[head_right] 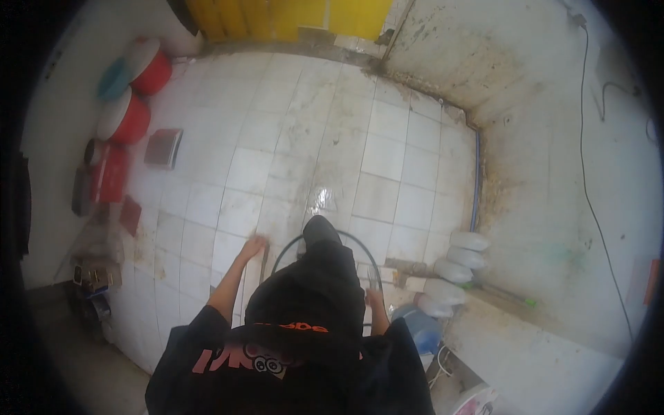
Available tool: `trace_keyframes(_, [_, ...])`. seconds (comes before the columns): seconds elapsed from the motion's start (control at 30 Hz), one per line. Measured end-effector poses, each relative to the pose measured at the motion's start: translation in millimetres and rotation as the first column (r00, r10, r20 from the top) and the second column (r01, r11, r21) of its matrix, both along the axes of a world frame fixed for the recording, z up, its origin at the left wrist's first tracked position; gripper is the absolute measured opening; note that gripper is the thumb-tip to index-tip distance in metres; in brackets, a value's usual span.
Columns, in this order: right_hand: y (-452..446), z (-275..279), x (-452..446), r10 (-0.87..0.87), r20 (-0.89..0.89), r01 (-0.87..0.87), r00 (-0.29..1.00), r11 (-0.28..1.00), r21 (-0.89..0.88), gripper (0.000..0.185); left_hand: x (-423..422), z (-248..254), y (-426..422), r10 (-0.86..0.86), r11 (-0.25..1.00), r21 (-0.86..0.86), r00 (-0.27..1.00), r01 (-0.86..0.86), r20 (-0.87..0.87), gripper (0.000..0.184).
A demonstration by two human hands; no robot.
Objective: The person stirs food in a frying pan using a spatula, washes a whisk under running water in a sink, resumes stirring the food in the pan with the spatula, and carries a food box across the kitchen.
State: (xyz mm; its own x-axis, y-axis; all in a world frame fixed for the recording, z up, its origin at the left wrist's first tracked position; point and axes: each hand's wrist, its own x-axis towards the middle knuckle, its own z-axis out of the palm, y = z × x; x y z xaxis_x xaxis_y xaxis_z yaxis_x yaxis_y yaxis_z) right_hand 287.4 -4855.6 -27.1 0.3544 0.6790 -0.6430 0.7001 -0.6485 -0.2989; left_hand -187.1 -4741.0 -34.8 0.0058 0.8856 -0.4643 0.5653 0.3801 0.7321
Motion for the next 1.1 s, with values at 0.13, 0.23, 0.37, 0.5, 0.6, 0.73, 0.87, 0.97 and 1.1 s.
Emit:
trace_keyframes(0.13, [26.6,-23.8,7.7,-0.074,0.052,0.084,0.996,0.968,-0.235,0.033,69.6,93.8,238.2,-0.086,0.985,0.170,0.927,0.024,0.364,0.018])
trace_keyframes(0.23, [91.5,-49.3,10.2,-0.035,0.069,0.054,0.997,0.951,-0.305,0.032,88.2,126.5,346.3,-0.215,0.950,0.289,0.919,0.118,0.330,0.021])
trace_keyframes(0.37, [261.1,-83.0,8.7,0.278,0.164,-0.269,0.947,0.960,-0.072,0.030,51.7,102.6,413.7,-0.099,0.993,-0.026,0.953,0.111,0.286,0.027])
trace_keyframes(0.5, [560.6,-69.4,-14.6,0.079,-0.103,-0.062,0.992,0.986,0.152,0.031,-56.9,11.9,408.5,-0.431,0.808,0.166,0.758,0.566,-0.489,0.021])
trace_keyframes(0.6, [788.3,41.2,-80.1,0.102,-0.144,-0.044,0.984,0.932,0.360,0.035,-98.5,24.5,388.9,0.656,0.694,-0.481,0.746,-0.536,0.116,0.022])
trace_keyframes(0.73, [1002.1,131.5,-165.9,0.146,-0.547,0.153,0.824,0.873,0.462,0.029,-134.1,24.5,441.8,0.838,0.520,-0.427,0.539,-0.740,0.087,0.024])
trace_keyframes(0.87, [1107.0,201.9,-245.9,0.112,-0.838,0.307,0.535,0.898,0.316,0.022,-154.0,2.1,638.0,0.859,0.425,-0.247,0.301,-0.871,0.415,0.014])
trace_keyframes(0.97, [1168.1,201.8,-282.8,0.044,-0.836,0.275,0.546,0.934,0.228,0.022,-104.3,68.4,885.4,0.598,0.728,0.140,0.721,-0.671,0.350,0.013])
trace_keyframes(1.1, [1249.3,244.8,-289.7,-0.044,-0.862,0.245,0.505,0.965,0.095,0.020,0.3,239.5,1168.3,0.179,0.776,0.399,0.778,-0.488,0.602,0.024])
